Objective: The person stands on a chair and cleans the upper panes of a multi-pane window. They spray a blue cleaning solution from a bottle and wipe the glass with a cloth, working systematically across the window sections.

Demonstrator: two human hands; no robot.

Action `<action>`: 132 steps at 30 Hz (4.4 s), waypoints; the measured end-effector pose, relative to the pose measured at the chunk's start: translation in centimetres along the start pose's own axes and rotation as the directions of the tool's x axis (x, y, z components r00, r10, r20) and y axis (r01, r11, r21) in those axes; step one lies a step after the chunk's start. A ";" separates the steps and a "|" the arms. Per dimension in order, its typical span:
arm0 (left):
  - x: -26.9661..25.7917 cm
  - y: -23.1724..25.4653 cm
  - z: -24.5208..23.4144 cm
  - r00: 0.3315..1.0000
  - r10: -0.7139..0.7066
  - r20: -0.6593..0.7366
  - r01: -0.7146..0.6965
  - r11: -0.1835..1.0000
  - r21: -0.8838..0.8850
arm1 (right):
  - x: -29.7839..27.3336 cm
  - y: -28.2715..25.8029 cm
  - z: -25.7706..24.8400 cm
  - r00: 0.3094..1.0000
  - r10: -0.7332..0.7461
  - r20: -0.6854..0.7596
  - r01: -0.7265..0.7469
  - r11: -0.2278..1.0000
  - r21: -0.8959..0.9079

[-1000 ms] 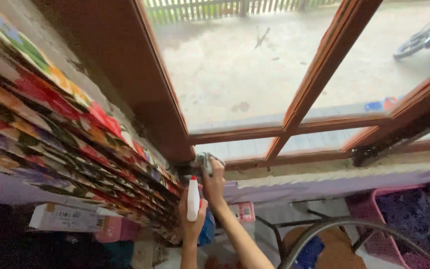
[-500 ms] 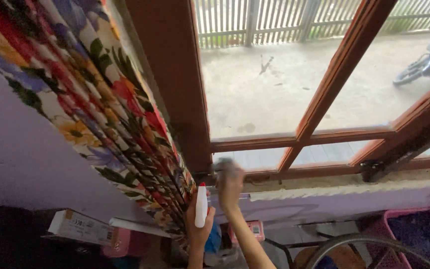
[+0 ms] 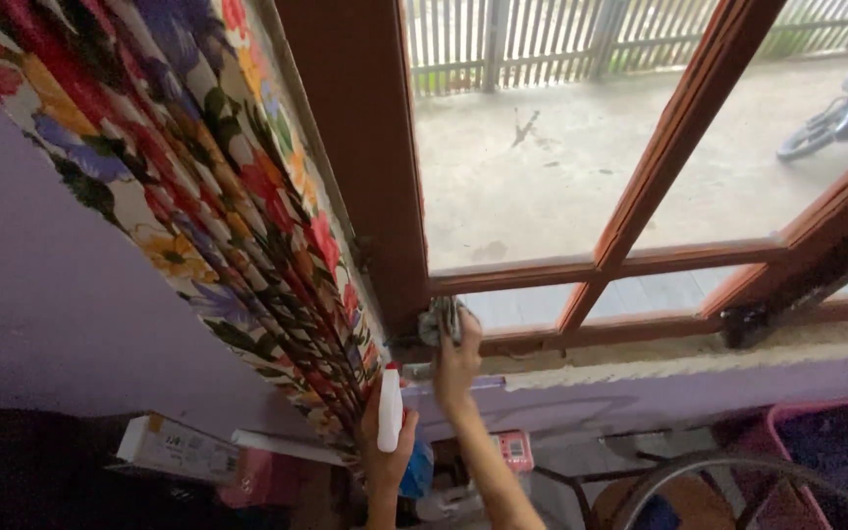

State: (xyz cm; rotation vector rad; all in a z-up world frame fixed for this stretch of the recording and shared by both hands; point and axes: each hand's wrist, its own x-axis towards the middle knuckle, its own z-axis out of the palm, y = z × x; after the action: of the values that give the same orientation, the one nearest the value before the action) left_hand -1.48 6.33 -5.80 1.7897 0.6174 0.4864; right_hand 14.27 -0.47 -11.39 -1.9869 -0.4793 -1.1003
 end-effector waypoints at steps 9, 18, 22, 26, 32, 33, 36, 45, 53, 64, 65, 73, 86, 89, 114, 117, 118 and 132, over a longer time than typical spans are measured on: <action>-0.6 0.7 -1.2 0.989 0.139 -0.040 -0.134 0.983 0.123 | 4.7 3.8 -2.1 0.848 0.293 -0.441 -0.370 0.924 -0.097; 0.0 -0.4 -0.7 0.994 0.109 -0.017 -0.110 0.991 -0.073 | 3.6 4.3 -3.1 0.998 0.056 -0.014 -0.057 0.997 -0.057; -0.3 -1.5 -0.6 0.988 0.148 -0.036 -0.151 0.980 -0.126 | 4.7 3.1 -3.3 0.904 0.340 -0.259 -0.334 0.940 0.071; -0.5 0.6 -1.7 0.988 0.152 0.004 -0.152 0.988 -0.021 | 4.2 1.0 -5.0 0.972 0.236 0.021 -0.237 0.966 0.101; 0.4 0.1 -0.7 0.951 0.302 -0.063 -0.301 0.953 0.025 | 5.4 4.3 -11.2 0.982 0.127 -0.137 -0.109 0.986 0.129; 0.4 1.2 -0.7 0.949 0.308 -0.070 -0.308 0.951 0.018 | 7.2 4.2 -12.1 0.983 0.116 -0.142 -0.098 0.987 0.131; 0.1 3.9 0.2 0.986 0.163 -0.046 -0.165 0.985 -0.052 | 12.2 3.7 -13.8 0.937 -0.157 -0.313 0.157 0.987 -0.024; -1.0 7.0 3.5 0.961 0.242 -0.135 -0.248 0.968 -0.031 | 16.3 1.4 -4.5 0.737 -0.675 0.033 0.673 0.729 -0.129; -5.1 9.9 3.8 0.974 0.044 -0.224 -0.060 0.996 -0.066 | 23.7 1.9 -10.5 0.985 0.169 0.047 -0.090 0.261 0.961; -8.2 6.7 3.4 0.931 -0.068 -0.359 0.076 0.997 0.008 | 30.0 3.5 -9.3 0.837 -0.514 -0.186 0.464 0.849 -0.253; -8.3 6.3 3.5 0.934 -0.107 -0.341 0.118 0.993 0.010 | 30.7 1.8 -10.5 0.838 -0.497 -0.227 0.458 0.865 -0.202; -8.0 5.5 3.6 0.931 0.013 -0.365 -0.009 1.000 0.015 | 26.3 3.5 -8.6 0.516 -0.821 0.243 0.856 0.480 -0.195; -6.8 4.5 1.4 0.950 0.306 -0.057 -0.307 0.952 -0.012 | 22.7 2.3 -9.9 0.554 -0.796 0.245 0.832 0.525 -0.178; -7.2 4.5 1.3 0.945 0.327 -0.011 -0.328 0.943 -0.053 | 19.4 2.0 -13.4 0.746 -0.608 0.269 0.640 0.768 -0.039; -32.1 4.1 20.1 0.738 0.536 0.409 -0.508 0.841 -0.186 | -24.8 15.8 -60.0 0.003 0.900 0.435 -0.157 -0.429 0.889; -37.5 5.4 22.9 0.766 0.433 0.475 -0.417 0.897 -0.147 | -23.7 15.6 -66.1 -0.129 0.912 0.389 -0.203 -0.409 0.890; -39.0 5.3 24.0 0.763 0.441 0.473 -0.435 0.891 -0.129 | -23.9 16.0 -67.8 -0.120 0.914 0.387 -0.202 -0.404 0.892; -48.3 11.8 35.8 0.659 0.588 0.468 -0.504 0.808 -0.305 | -21.3 23.0 -76.3 -0.177 0.868 0.463 -0.164 -0.490 0.856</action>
State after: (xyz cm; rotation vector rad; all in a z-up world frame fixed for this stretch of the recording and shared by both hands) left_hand -15.41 -53.33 -5.81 1.8368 -0.3838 0.3759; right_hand -23.18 -73.81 -16.60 -0.1442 0.7772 -0.1137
